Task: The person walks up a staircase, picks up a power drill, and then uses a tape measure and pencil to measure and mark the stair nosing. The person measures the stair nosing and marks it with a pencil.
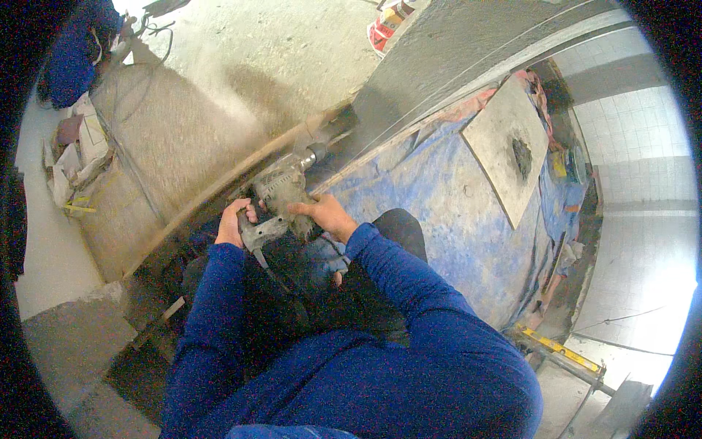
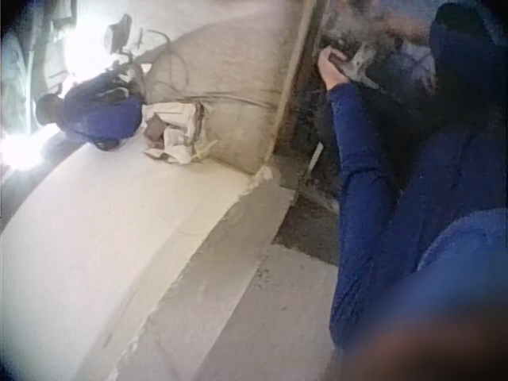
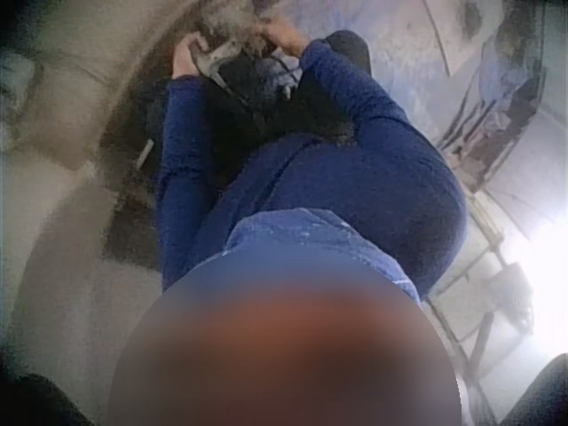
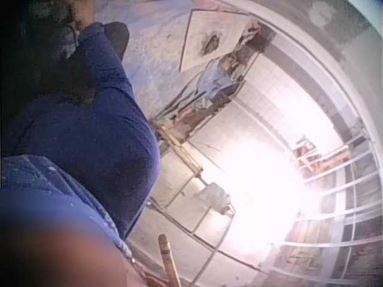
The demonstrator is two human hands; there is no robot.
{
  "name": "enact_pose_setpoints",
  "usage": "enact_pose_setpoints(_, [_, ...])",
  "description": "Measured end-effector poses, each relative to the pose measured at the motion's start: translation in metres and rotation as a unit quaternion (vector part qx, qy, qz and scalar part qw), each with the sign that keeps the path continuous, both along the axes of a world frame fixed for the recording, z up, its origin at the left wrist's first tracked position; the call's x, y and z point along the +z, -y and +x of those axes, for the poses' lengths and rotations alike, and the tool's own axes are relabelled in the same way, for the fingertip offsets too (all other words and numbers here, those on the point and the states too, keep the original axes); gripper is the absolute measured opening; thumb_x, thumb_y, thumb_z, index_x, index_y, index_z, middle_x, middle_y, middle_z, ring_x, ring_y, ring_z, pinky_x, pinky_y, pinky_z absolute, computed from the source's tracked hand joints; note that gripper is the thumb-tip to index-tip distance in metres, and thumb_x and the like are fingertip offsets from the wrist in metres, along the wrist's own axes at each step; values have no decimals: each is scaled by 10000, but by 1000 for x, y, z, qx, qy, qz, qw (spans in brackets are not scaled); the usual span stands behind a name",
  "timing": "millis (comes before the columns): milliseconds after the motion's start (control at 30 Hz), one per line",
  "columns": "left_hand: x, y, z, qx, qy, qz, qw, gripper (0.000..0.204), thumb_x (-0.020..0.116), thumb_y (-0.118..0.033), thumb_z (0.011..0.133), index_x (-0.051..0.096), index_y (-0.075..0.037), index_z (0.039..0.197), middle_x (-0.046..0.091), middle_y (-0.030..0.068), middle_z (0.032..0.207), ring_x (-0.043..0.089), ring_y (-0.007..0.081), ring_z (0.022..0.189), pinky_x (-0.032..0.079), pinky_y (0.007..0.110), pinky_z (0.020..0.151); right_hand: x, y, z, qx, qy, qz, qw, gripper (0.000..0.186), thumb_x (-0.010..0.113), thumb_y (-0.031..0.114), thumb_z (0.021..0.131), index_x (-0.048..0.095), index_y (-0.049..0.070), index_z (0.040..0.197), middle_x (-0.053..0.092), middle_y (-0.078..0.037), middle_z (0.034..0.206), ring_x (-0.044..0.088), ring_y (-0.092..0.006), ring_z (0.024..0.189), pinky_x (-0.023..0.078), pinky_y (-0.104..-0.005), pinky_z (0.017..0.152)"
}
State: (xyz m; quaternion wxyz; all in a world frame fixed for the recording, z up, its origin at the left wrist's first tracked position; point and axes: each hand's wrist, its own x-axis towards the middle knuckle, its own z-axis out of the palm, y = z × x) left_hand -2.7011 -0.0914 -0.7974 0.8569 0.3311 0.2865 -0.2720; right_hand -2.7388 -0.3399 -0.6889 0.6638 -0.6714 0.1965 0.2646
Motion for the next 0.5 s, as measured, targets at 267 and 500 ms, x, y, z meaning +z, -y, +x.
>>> enact_pose_setpoints(267, [2,2,3,-2,-14,-1,1000,110,644,-121,922,555,-67,959,563,43,754,550,156,642,486,312,565,-15,5,2,7,24,-5,1000,577,826,280,846,652,-130,1214,728,-142,1085,695,-178,898,560,-321,807])
enact_pose_setpoints(500, [6,-1,8,-4,-23,12,1000,103,648,-125,913,561,-72,893,568,41,748,542,154,623,489,307,566,-8,0,3,0,0,-2,1000,602,834,317,831,658,-112,1216,721,-133,1084,684,-177,916,552,-322,820])
